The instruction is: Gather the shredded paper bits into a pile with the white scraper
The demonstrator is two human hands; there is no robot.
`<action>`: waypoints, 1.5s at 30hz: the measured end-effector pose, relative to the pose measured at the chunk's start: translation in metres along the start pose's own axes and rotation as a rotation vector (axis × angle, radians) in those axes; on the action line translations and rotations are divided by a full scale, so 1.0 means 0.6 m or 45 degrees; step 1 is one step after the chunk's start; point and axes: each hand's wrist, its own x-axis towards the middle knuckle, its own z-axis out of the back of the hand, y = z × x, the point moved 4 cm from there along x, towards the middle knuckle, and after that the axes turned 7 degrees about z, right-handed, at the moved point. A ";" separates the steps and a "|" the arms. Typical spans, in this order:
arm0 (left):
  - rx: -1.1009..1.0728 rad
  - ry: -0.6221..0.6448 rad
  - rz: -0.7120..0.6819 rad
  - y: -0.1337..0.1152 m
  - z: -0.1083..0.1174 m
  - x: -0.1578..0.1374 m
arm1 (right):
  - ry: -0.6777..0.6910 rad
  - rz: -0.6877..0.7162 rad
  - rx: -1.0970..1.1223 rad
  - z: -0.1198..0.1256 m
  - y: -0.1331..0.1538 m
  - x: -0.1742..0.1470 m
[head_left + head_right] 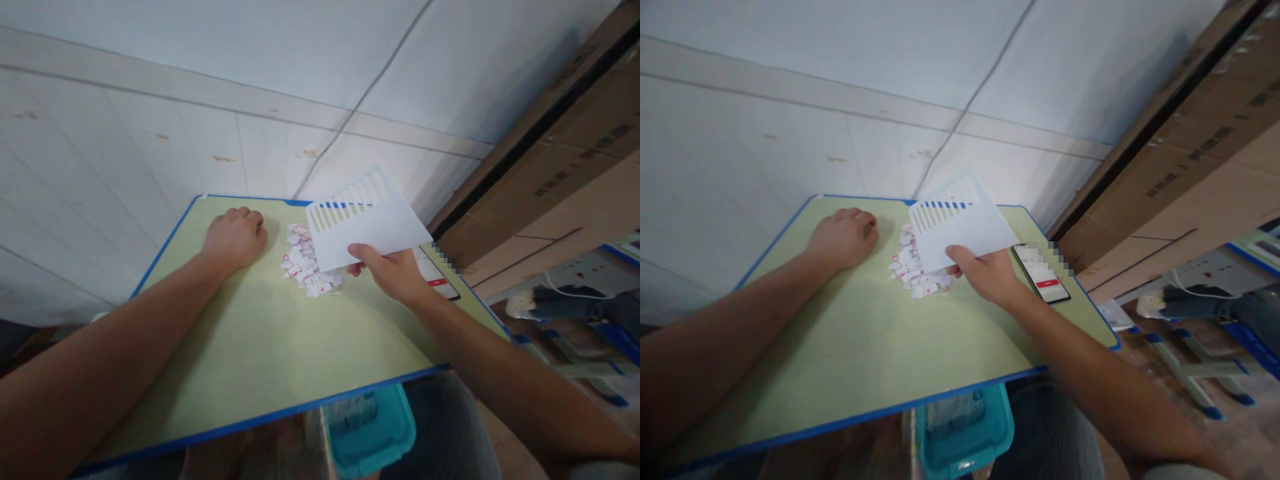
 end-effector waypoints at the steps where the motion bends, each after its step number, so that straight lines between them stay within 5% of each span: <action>1: 0.006 0.001 -0.007 -0.002 0.000 -0.002 | 0.070 0.015 0.000 -0.006 0.002 0.008; 7: 0.023 -0.015 -0.011 -0.007 0.000 -0.007 | 0.282 0.059 -0.008 -0.038 -0.011 0.007; 17: 0.048 0.058 0.034 -0.009 0.002 -0.001 | 0.267 0.251 -0.205 -0.015 -0.014 -0.020; 23: 0.019 0.049 0.031 -0.006 0.001 -0.002 | 0.020 0.322 -0.370 -0.005 -0.030 -0.020; 28: -0.026 0.059 0.033 -0.009 0.005 -0.004 | 0.172 0.391 -0.417 -0.021 -0.033 -0.030; 34: 0.000 0.059 0.032 -0.014 0.006 -0.005 | 0.041 0.329 -0.487 -0.014 -0.038 -0.024; 45: -0.037 0.051 0.037 -0.011 0.004 -0.006 | 0.150 0.306 -0.394 -0.012 -0.038 -0.036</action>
